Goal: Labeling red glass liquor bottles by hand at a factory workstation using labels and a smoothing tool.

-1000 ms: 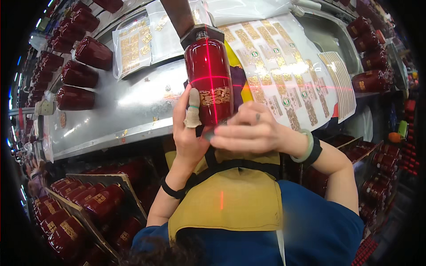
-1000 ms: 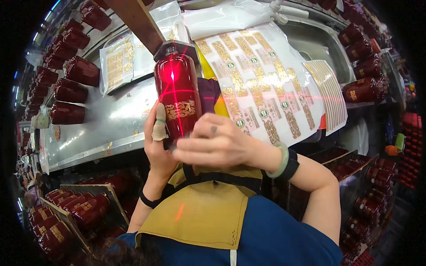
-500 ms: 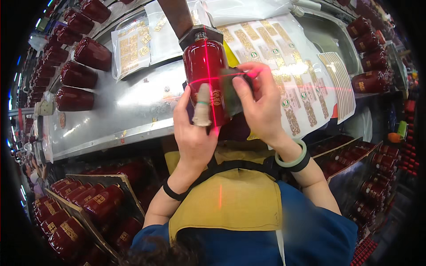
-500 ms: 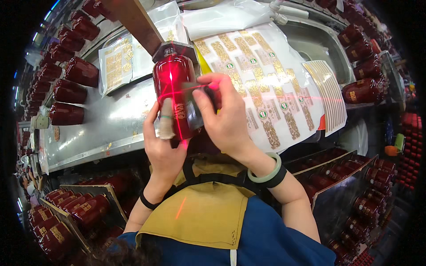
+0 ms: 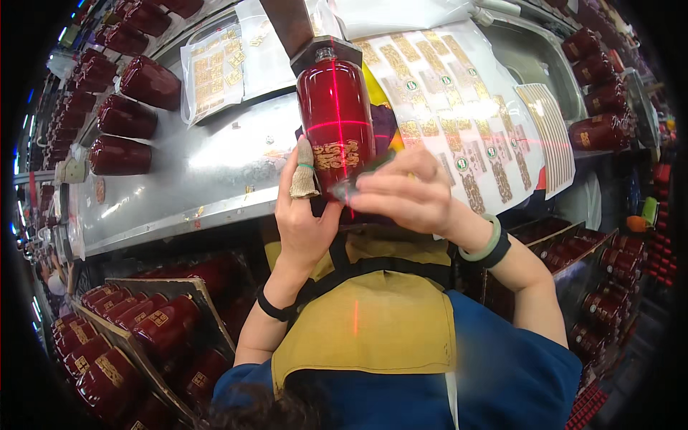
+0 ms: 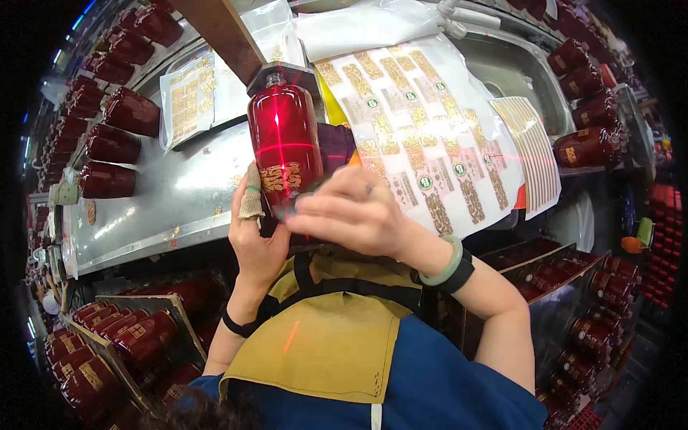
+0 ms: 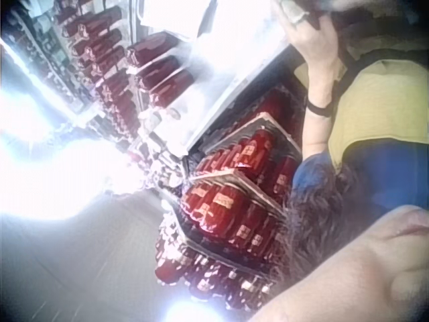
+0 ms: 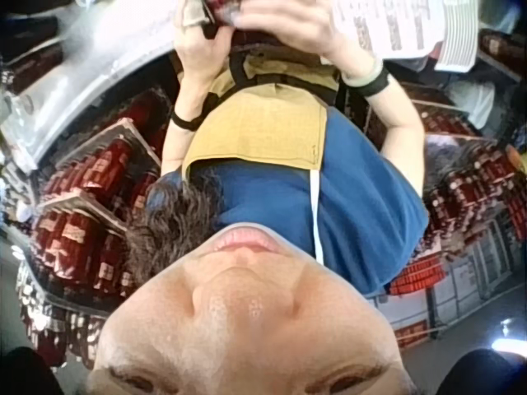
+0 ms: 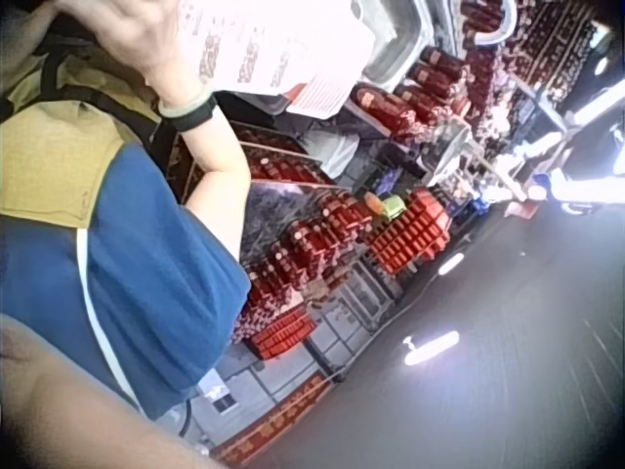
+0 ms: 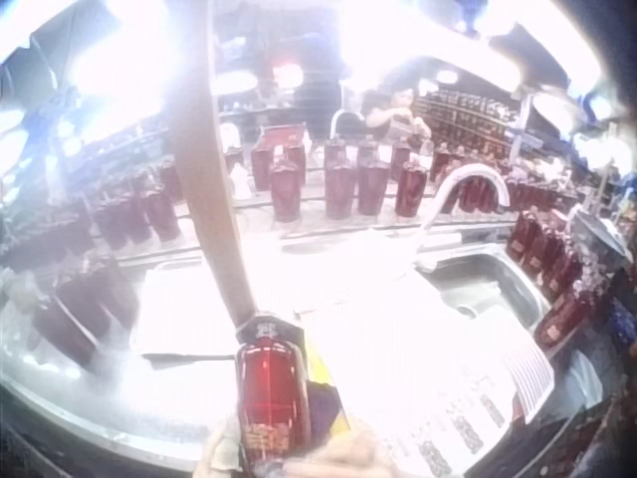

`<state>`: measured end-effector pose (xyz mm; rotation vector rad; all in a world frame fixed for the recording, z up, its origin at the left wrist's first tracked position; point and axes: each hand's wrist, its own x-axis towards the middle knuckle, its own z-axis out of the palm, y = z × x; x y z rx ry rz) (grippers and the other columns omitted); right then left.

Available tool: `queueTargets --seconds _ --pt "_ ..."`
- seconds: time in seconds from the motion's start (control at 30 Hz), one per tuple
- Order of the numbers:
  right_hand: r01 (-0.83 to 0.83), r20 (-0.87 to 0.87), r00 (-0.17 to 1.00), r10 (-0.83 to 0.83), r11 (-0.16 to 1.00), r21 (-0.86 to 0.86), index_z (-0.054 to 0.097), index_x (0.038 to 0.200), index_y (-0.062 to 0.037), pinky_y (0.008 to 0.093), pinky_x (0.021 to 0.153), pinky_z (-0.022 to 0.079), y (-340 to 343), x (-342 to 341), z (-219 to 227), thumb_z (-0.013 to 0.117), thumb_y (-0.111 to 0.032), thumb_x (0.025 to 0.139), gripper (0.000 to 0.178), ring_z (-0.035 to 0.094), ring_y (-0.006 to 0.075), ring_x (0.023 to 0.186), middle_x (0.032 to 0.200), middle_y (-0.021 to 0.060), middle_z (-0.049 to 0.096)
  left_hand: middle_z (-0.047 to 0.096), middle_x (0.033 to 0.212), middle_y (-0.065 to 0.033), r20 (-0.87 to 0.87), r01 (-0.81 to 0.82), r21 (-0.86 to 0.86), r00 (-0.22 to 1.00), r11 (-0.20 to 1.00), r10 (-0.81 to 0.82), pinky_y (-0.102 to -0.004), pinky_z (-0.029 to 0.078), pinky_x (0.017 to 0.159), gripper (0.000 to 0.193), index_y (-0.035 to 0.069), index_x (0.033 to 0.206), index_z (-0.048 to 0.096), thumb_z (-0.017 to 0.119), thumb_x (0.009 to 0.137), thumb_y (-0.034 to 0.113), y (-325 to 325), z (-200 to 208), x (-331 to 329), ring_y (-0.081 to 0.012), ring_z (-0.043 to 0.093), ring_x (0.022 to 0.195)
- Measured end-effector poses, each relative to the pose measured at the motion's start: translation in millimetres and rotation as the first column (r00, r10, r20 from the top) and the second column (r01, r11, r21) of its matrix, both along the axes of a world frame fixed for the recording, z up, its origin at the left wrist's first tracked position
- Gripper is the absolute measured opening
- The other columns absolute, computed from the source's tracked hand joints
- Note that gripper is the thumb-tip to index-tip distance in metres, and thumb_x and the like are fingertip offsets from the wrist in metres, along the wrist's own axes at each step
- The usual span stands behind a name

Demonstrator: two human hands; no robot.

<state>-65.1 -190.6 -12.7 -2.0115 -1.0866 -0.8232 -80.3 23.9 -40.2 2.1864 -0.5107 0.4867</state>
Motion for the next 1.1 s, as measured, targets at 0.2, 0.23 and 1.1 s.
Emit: queueTargets --seconds 0.2,0.23,1.1 --pt "0.423 -0.146 0.898 -0.415 0.905 0.029 0.076 0.096 -0.0115 0.0323 0.074 0.044 1.6 30.1 25.3 0.078 -0.006 0.075 0.021 0.064 0.0216 0.081 0.093 0.0018 0.075 0.058 0.136 -0.0173 -0.070 -0.028 -0.094 0.997 0.995 0.022 -0.0395 0.052 0.101 0.080 0.000 0.143 0.055 0.082 0.069 -0.005 1.0 -3.6 3.3 -0.0352 0.063 0.120" --pt "0.319 -0.011 0.948 -0.319 0.948 0.020 0.076 0.096 -0.0126 0.0322 0.075 0.046 3.0 29.4 24.5 0.077 -0.007 0.076 0.021 0.063 0.0208 0.080 0.093 0.0005 0.074 0.060 0.133 -0.0163 -0.054 -0.039 -0.092 0.998 0.995 0.034 -0.0383 0.052 0.100 0.078 -0.001 0.141 0.056 0.082 0.068 -0.005 0.9 -3.4 4.5 -0.0335 0.064 0.119" --pt "0.417 -0.129 0.899 -0.417 0.908 -0.031 0.078 0.098 -0.0177 0.0334 0.082 0.047 2.9 -0.3 13.9 0.075 -0.012 0.074 0.024 0.057 0.0140 0.077 0.093 -0.0073 0.072 0.066 0.129 -0.0198 -0.182 -0.090 -0.069 0.980 0.994 0.077 -0.0451 0.049 0.104 0.083 0.000 0.143 0.056 0.090 0.068 0.010 -5.8 1.6 2.6 -0.0368 0.061 0.123"
